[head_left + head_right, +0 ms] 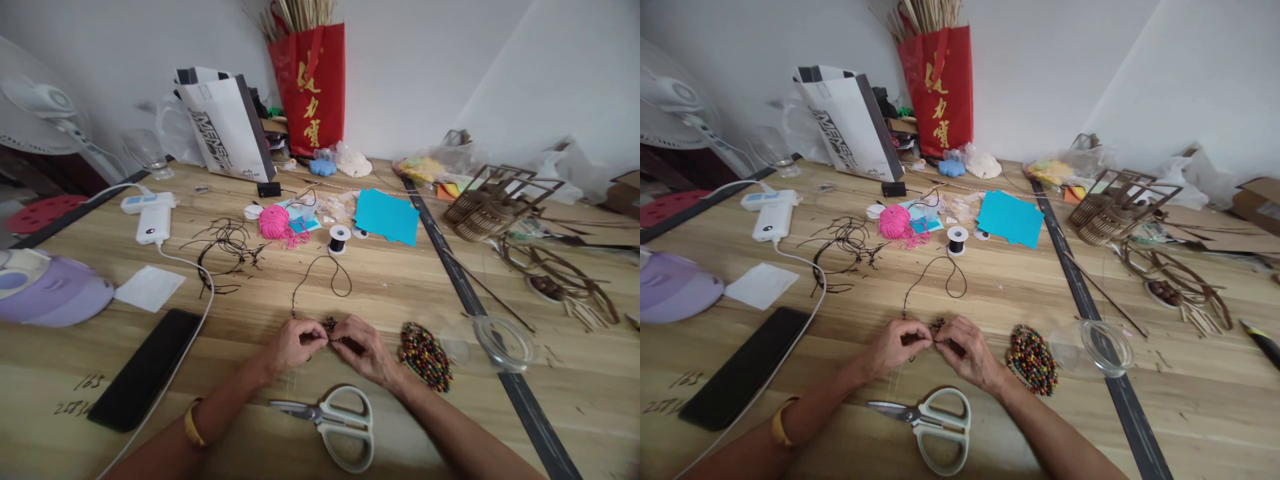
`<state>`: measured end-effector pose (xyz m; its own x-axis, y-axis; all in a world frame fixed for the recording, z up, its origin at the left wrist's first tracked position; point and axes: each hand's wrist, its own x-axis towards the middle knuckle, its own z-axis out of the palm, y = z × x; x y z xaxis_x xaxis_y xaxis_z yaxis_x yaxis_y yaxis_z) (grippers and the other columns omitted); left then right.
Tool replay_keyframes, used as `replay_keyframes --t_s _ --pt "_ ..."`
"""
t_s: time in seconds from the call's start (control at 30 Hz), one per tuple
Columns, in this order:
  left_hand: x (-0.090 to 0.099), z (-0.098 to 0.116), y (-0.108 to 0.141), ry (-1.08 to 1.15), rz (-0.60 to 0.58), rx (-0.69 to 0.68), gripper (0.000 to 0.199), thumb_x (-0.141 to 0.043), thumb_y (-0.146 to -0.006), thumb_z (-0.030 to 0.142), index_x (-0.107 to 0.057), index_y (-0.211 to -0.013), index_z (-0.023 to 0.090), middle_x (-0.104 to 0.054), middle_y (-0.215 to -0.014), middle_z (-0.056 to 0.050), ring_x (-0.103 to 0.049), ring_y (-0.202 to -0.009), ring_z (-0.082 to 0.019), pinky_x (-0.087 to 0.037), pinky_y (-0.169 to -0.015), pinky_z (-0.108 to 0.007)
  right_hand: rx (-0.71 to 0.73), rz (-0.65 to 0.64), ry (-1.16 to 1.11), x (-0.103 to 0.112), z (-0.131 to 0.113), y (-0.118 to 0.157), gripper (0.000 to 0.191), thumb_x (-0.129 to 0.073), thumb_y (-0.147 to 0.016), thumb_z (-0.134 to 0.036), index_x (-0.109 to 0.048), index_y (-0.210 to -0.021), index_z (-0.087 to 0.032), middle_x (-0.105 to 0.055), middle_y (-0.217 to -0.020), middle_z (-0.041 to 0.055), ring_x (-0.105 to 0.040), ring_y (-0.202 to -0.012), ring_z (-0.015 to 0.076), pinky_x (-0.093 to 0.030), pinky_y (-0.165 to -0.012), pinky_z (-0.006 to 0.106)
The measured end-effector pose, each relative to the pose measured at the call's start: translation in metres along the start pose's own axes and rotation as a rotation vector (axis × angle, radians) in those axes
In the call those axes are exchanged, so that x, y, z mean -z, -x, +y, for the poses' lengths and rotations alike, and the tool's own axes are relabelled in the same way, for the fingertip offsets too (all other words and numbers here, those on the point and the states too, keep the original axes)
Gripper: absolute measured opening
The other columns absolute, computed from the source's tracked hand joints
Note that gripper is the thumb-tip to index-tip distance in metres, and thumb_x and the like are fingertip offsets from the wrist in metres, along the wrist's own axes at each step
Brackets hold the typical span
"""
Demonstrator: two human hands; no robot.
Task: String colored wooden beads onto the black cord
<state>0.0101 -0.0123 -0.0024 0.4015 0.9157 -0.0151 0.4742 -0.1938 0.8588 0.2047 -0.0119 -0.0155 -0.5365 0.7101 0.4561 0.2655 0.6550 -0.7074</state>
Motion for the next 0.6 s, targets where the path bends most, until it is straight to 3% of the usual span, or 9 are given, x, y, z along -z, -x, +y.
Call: replay_keyframes --t_s 0.6 --pt "0.0006 0.0017 0.0003 0.007 -0.005 -0.018 0.008 -0.062 -0.074 0.014 -0.070 -0.074 0.016 -0.073 -0.074 -0.002 -0.064 -0.069 -0.014 -0.048 -0.070 -0.022 0.015 -0.022 -0.011 -0.0009 0.0003 0.0002 0.005 -0.056 -0.089 -0.020 -0.060 -0.091 -0.018 -0.064 -0.082 0.0062 -0.059 -0.079 0.0166 -0.048 -0.071 0.029"
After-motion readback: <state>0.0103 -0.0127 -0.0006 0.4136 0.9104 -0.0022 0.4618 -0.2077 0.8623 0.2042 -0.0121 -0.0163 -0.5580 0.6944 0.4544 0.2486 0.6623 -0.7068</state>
